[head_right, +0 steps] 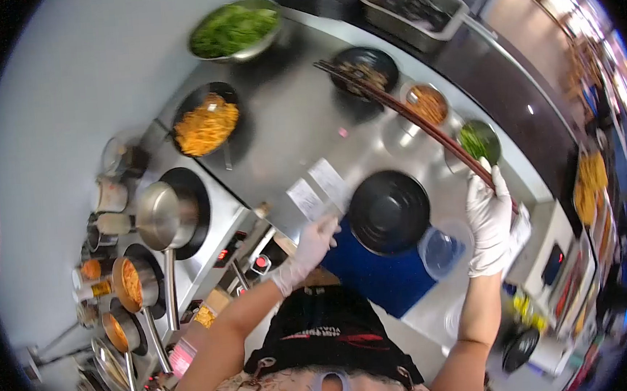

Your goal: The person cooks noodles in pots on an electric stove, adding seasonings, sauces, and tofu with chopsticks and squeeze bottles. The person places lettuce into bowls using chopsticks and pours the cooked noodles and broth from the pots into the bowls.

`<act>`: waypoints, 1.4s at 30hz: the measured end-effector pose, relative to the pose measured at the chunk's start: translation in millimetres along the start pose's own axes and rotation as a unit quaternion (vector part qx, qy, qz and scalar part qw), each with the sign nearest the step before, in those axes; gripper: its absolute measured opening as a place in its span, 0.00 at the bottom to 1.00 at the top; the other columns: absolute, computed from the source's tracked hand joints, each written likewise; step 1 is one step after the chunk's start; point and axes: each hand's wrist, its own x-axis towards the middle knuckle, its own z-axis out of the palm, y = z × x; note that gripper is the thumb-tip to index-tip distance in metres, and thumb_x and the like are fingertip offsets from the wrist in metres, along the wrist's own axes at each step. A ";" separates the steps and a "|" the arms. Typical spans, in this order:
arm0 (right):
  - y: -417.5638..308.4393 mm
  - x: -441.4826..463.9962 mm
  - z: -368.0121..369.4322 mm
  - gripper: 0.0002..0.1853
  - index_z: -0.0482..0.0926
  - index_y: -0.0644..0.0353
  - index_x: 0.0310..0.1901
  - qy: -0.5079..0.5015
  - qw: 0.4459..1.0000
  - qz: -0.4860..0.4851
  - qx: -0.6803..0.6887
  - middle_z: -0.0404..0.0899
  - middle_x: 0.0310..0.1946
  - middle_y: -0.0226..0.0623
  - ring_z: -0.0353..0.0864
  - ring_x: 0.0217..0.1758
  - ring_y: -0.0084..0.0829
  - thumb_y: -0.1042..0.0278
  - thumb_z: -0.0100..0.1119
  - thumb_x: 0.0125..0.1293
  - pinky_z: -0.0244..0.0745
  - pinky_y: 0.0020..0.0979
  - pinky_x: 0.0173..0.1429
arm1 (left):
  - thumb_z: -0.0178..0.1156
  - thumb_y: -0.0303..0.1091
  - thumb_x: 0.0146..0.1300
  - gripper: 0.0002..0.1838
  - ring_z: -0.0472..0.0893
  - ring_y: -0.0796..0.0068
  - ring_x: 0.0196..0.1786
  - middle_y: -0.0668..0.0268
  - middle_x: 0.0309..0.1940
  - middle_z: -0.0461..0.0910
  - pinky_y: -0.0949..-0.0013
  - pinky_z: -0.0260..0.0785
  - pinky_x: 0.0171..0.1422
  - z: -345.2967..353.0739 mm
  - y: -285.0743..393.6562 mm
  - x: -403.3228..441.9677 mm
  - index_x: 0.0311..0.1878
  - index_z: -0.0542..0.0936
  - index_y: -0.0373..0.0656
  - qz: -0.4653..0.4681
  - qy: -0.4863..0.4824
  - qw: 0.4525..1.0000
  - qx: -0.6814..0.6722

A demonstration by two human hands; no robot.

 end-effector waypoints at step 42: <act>199.1 199.9 226.9 0.12 0.80 0.72 0.42 -0.215 0.854 -0.318 -0.352 0.81 0.41 0.44 0.83 0.43 0.33 0.69 0.53 0.70 0.85 0.33 0.47 | 0.48 0.30 0.71 0.15 0.76 0.82 0.34 0.63 0.40 0.82 0.77 0.70 0.39 -168.8 -42.7 -97.8 0.57 0.76 0.36 -0.025 0.225 0.973 -0.045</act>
